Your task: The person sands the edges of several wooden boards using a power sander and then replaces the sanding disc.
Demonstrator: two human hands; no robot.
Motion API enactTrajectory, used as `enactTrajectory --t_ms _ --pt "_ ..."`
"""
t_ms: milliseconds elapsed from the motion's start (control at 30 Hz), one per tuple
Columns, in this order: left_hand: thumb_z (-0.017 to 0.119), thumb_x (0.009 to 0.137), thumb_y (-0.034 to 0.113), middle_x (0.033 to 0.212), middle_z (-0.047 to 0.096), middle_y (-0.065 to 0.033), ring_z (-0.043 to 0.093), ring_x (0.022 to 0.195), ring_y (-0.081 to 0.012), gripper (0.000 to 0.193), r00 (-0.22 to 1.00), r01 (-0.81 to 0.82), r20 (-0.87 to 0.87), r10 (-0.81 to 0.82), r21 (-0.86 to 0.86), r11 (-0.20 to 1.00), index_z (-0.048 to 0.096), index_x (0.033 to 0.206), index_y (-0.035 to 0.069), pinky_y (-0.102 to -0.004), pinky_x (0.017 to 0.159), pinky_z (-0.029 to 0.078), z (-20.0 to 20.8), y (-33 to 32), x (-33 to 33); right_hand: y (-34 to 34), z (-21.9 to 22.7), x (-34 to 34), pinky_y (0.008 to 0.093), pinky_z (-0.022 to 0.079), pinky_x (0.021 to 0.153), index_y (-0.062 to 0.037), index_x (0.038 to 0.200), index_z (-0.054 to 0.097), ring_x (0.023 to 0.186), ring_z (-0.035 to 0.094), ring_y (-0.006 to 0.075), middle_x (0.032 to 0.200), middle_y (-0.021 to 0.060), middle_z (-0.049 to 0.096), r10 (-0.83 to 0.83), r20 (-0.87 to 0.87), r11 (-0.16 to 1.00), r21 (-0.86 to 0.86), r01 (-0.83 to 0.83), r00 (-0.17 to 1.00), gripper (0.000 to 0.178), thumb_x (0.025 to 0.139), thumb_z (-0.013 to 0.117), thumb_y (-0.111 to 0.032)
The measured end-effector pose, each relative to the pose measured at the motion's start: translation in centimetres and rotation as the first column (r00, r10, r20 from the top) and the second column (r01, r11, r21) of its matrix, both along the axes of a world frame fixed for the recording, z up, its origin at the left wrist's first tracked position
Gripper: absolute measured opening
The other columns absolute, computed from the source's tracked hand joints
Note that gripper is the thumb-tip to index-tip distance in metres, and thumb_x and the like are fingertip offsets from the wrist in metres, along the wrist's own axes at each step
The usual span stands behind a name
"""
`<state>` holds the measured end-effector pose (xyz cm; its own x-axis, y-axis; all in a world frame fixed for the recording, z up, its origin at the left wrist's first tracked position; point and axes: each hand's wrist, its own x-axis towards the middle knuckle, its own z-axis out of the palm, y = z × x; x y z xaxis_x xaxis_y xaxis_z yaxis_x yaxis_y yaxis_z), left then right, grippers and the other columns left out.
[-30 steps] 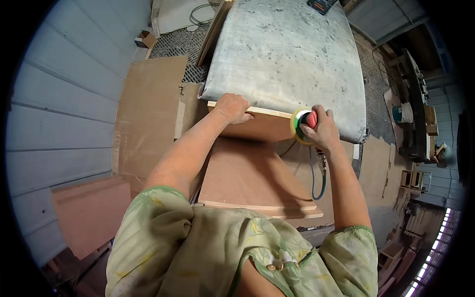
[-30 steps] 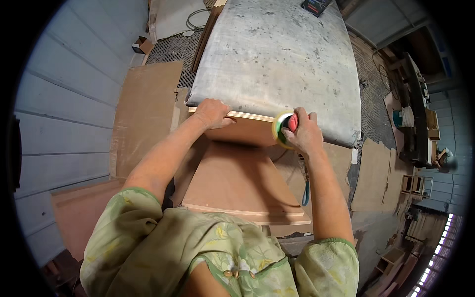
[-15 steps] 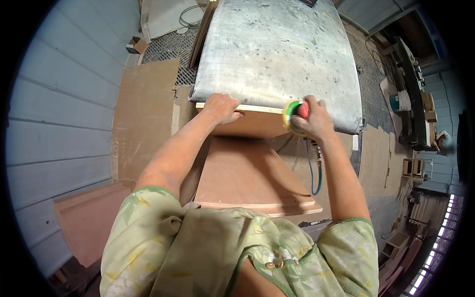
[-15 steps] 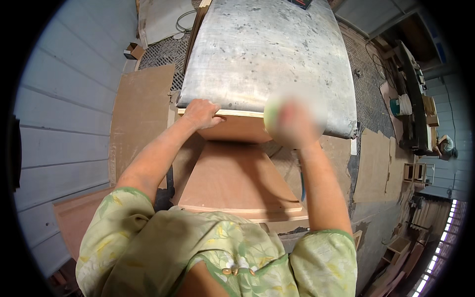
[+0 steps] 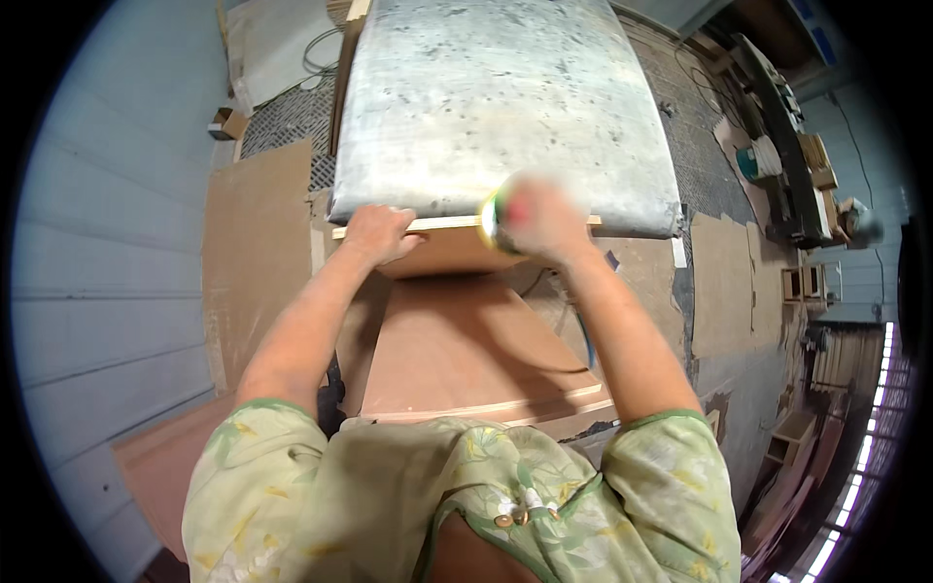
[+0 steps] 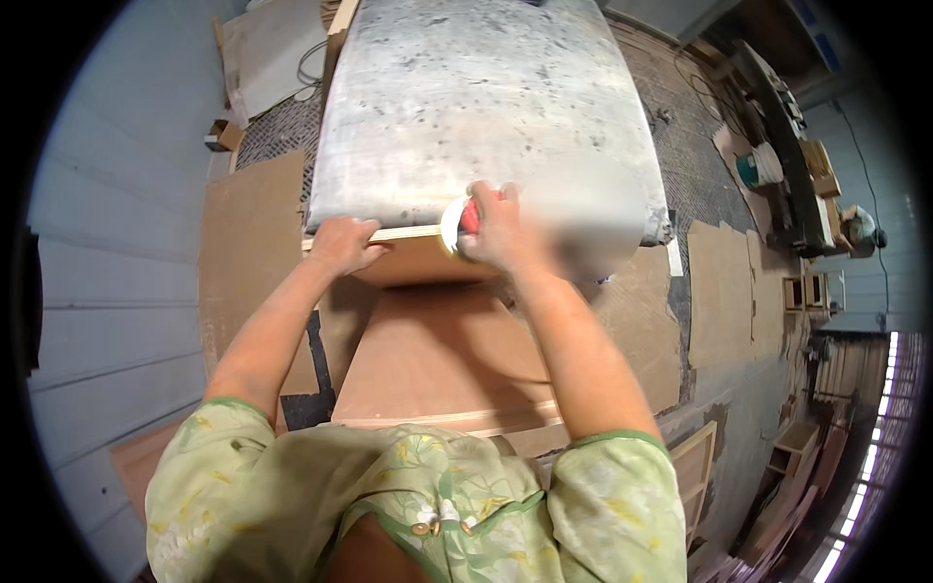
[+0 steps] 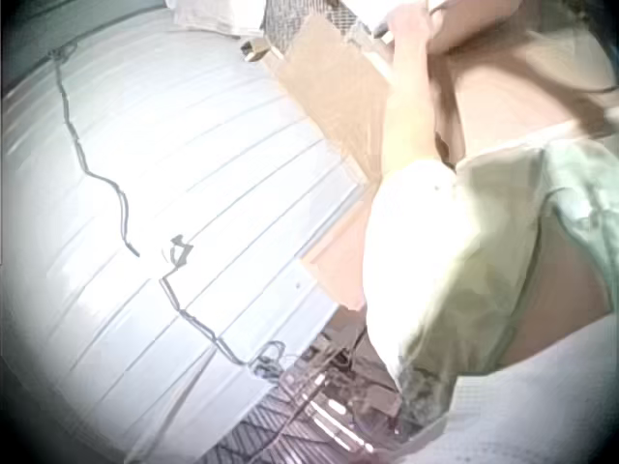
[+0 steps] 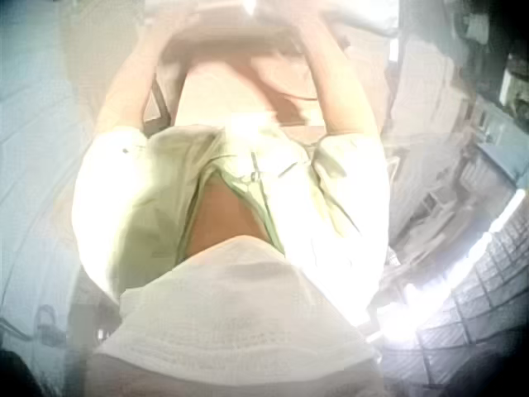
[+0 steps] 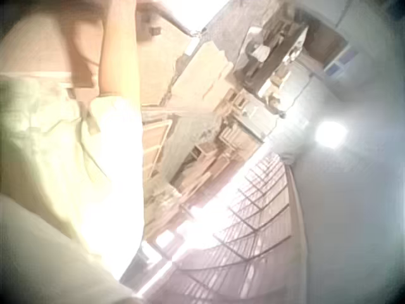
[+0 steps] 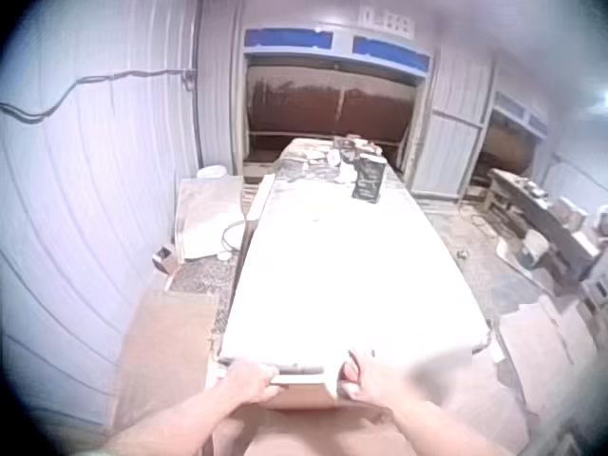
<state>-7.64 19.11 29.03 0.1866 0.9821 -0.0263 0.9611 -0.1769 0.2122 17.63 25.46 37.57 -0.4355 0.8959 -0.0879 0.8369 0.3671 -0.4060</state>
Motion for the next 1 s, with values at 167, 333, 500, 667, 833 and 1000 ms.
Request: enactTrajectory --t_ms 167,333,500,667,833,1000 --pt "0.059 0.08 0.049 0.075 0.066 -0.0116 0.063 0.075 -0.0295 0.042 0.998 0.032 -0.051 -0.037 -0.081 0.996 0.06 0.078 0.007 -0.0415 0.067 0.049 0.9 0.2 0.7 2.7 0.2 6.5 0.0427 0.048 0.084 -0.0145 0.119 0.048 0.095 0.056 0.0376 0.108 0.0222 0.052 -0.124 0.143 0.991 0.067 0.115 0.982 0.063 0.064 0.074 -0.033" --pt "0.059 0.079 0.05 0.076 0.066 -0.0116 0.064 0.075 -0.029 0.042 0.996 0.024 -0.078 -0.032 -0.096 0.995 0.06 0.077 0.008 -0.0414 0.066 0.049 1.1 0.2 1.5 3.1 1.3 8.5 0.0424 0.047 0.084 -0.0112 0.12 0.047 0.094 0.056 0.0396 0.103 0.024 0.053 -0.28 0.14 0.959 -0.002 0.283 0.95 0.065 0.065 0.074 -0.032" --pt "0.059 0.08 0.049 0.077 0.066 -0.0109 0.064 0.075 -0.029 0.041 0.997 0.006 -0.072 -0.018 -0.166 0.986 0.06 0.079 0.008 -0.0418 0.066 0.05 1.5 0.1 0.7 1.6 -1.2 3.4 0.0442 0.047 0.084 -0.0166 0.121 0.048 0.097 0.055 0.0414 0.11 0.0188 0.05 -0.011 0.076 0.998 0.063 0.006 0.997 0.062 0.066 0.073 -0.03" --pt "0.061 0.078 0.046 0.077 0.065 -0.0119 0.063 0.076 -0.0301 0.038 0.998 0.001 -0.064 -0.009 -0.13 0.992 0.061 0.08 0.008 -0.0423 0.066 0.049 1.5 0.0 1.0 0.9 4.4 5.9 0.0403 0.048 0.082 -0.0113 0.116 0.049 0.092 0.057 0.0338 0.103 0.017 0.053 -0.088 0.202 0.995 0.063 0.076 0.975 0.05 0.073 0.068 -0.03" --pt "0.064 0.075 0.046 0.07 0.063 -0.0149 0.062 0.07 -0.0337 0.039 1.0 0.017 0.012 -0.017 0.012 1.0 0.06 0.074 0.008 -0.0452 0.063 0.048 0.2 0.2 1.3 0.8 0.0 4.9 0.0443 0.05 0.08 -0.0166 0.118 0.046 0.093 0.058 0.0378 0.108 0.0193 0.049 -0.128 0.125 0.992 0.01 0.127 0.984 0.057 0.067 0.07 -0.028" --pt "0.064 0.075 0.048 0.065 0.062 -0.0138 0.061 0.063 -0.0339 0.041 1.0 0.009 -0.008 -0.009 0.003 1.0 0.059 0.071 0.008 -0.0454 0.059 0.048 0.9 0.1 1.0 -1.3 -1.5 -1.6 0.046 0.052 0.075 -0.0209 0.116 0.045 0.088 0.06 0.0403 0.109 0.018 0.046 0.139 -0.016 0.99 -0.032 -0.139 0.99 0.056 0.067 0.071 -0.024"
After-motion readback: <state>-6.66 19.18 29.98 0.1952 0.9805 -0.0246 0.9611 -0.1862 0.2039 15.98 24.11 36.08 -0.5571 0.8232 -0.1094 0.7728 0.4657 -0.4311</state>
